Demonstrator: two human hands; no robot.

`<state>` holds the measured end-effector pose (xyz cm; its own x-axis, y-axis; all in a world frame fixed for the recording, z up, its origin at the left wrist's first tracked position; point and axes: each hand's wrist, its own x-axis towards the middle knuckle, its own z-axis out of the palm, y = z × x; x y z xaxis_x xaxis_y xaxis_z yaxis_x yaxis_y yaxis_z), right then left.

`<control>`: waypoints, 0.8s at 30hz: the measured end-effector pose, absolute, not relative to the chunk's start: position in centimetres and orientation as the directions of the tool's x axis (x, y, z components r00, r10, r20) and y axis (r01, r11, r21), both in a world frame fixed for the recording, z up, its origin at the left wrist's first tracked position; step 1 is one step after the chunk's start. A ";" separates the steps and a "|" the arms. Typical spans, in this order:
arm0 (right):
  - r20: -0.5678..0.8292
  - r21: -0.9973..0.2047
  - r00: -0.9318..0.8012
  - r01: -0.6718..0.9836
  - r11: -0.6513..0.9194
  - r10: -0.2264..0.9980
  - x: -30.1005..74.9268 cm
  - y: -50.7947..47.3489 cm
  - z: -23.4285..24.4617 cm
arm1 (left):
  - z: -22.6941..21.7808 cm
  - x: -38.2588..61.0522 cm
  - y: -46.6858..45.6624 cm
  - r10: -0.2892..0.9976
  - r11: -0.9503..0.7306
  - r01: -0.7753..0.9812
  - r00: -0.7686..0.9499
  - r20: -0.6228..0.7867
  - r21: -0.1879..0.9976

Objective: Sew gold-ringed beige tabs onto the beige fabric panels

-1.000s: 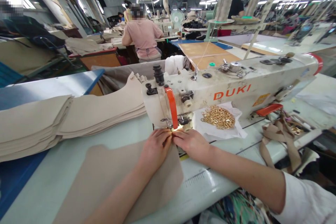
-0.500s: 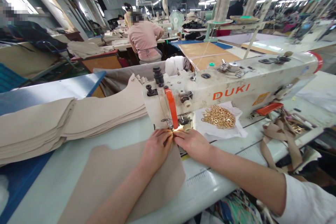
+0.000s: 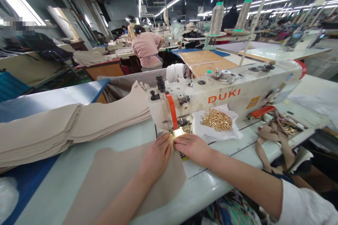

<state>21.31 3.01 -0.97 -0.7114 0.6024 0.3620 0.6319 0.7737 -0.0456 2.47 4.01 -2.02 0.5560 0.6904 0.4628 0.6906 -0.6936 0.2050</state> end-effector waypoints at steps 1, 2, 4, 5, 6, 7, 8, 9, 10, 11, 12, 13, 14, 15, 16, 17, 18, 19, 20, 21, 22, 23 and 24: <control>0.360 -0.046 -0.712 0.632 0.774 0.603 21.3 3.0 -1.0 | -2.1 2.5 4.0 0.690 -0.694 0.691 0.560 0.458 0.201; 0.358 -0.047 -0.712 0.632 0.774 0.604 21.3 3.1 -1.0 | -2.1 2.5 4.1 0.691 -0.695 0.691 0.564 0.453 0.200; 0.356 -0.051 -0.712 0.632 0.773 0.605 21.3 3.1 -0.9 | -2.1 2.5 4.1 0.693 -0.695 0.692 0.570 0.441 0.198; 0.355 -0.054 -0.712 0.632 0.773 0.606 21.3 3.1 -0.9 | -2.0 2.5 4.1 0.694 -0.693 0.694 0.572 0.437 0.194; 0.354 -0.057 -0.712 0.631 0.774 0.606 21.2 3.1 -1.0 | -2.0 2.5 4.1 0.696 -0.692 0.697 0.574 0.432 0.189; 0.353 -0.059 -0.713 0.629 0.775 0.606 21.2 3.2 -1.0 | -2.0 2.5 4.1 0.696 -0.691 0.699 0.576 0.428 0.184; 0.352 -0.063 -0.715 0.626 0.777 0.604 21.2 3.2 -1.0 | -2.0 2.5 4.1 0.694 -0.692 0.699 0.577 0.429 0.180; 0.352 -0.067 -0.715 0.624 0.778 0.604 21.2 3.3 -1.1 | -2.0 2.5 4.1 0.693 -0.693 0.698 0.578 0.431 0.177; 0.352 -0.071 -0.715 0.623 0.779 0.604 21.2 3.3 -1.1 | -2.0 2.5 4.1 0.691 -0.695 0.698 0.580 0.432 0.174; 0.351 -0.074 -0.714 0.624 0.778 0.606 21.2 3.4 -1.2 | -2.0 2.5 4.1 0.689 -0.694 0.700 0.579 0.435 0.168; 0.349 -0.077 -0.711 0.627 0.775 0.610 21.2 3.4 -1.2 | -2.0 2.5 4.2 0.688 -0.694 0.702 0.580 0.436 0.161; 0.346 -0.081 -0.708 0.631 0.772 0.615 21.2 3.5 -1.3 | -2.0 2.5 4.2 0.687 -0.692 0.705 0.579 0.438 0.153; 0.344 -0.083 -0.707 0.633 0.770 0.619 21.2 3.6 -1.3 | -2.0 2.5 4.3 0.687 -0.691 0.708 0.579 0.439 0.148; 0.340 -0.086 -0.707 0.633 0.769 0.620 21.2 3.6 -1.3 | -1.9 2.6 4.4 0.687 -0.690 0.709 0.577 0.441 0.148; 0.335 -0.089 -0.708 0.633 0.769 0.621 21.1 3.7 -1.3 | -1.9 2.6 4.5 0.688 -0.690 0.707 0.575 0.442 0.154; 0.329 -0.091 -0.711 0.632 0.770 0.622 21.1 3.8 -1.3 | -1.8 2.7 4.6 0.691 -0.690 0.705 0.572 0.442 0.166; 0.322 -0.091 -0.713 0.631 0.770 0.623 21.1 3.9 -1.3 | -1.7 2.7 4.6 0.695 -0.689 0.703 0.569 0.441 0.179; 0.315 -0.090 -0.716 0.631 0.771 0.623 21.1 3.9 -1.3 | -1.7 2.7 4.7 0.698 -0.687 0.702 0.565 0.440 0.189; 0.310 -0.087 -0.719 0.630 0.772 0.622 21.1 4.0 -1.3 | -1.6 2.8 4.7 0.701 -0.685 0.702 0.563 0.437 0.195; 0.305 -0.084 -0.722 0.628 0.773 0.620 21.1 4.0 -1.3 | -1.6 2.8 4.7 0.705 -0.682 0.704 0.562 0.433 0.198; 0.303 -0.082 -0.725 0.626 0.775 0.618 21.0 4.1 -1.2 | -1.6 2.8 4.7 0.707 -0.680 0.707 0.562 0.430 0.194; 0.303 -0.081 -0.728 0.624 0.777 0.615 21.0 4.1 -1.2 | -1.7 2.8 4.7 0.707 -0.679 0.711 0.562 0.430 0.186; 0.301 -0.079 -0.730 0.622 0.779 0.613 21.0 4.1 -1.1 | -1.7 2.8 4.7 0.706 -0.678 0.713 0.564 0.429 0.177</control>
<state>21.04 4.07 -1.10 -0.7299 0.6135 0.3014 0.6221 0.7789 -0.0789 2.85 4.74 -1.73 0.5643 0.7056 0.4286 0.7133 -0.6781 0.1773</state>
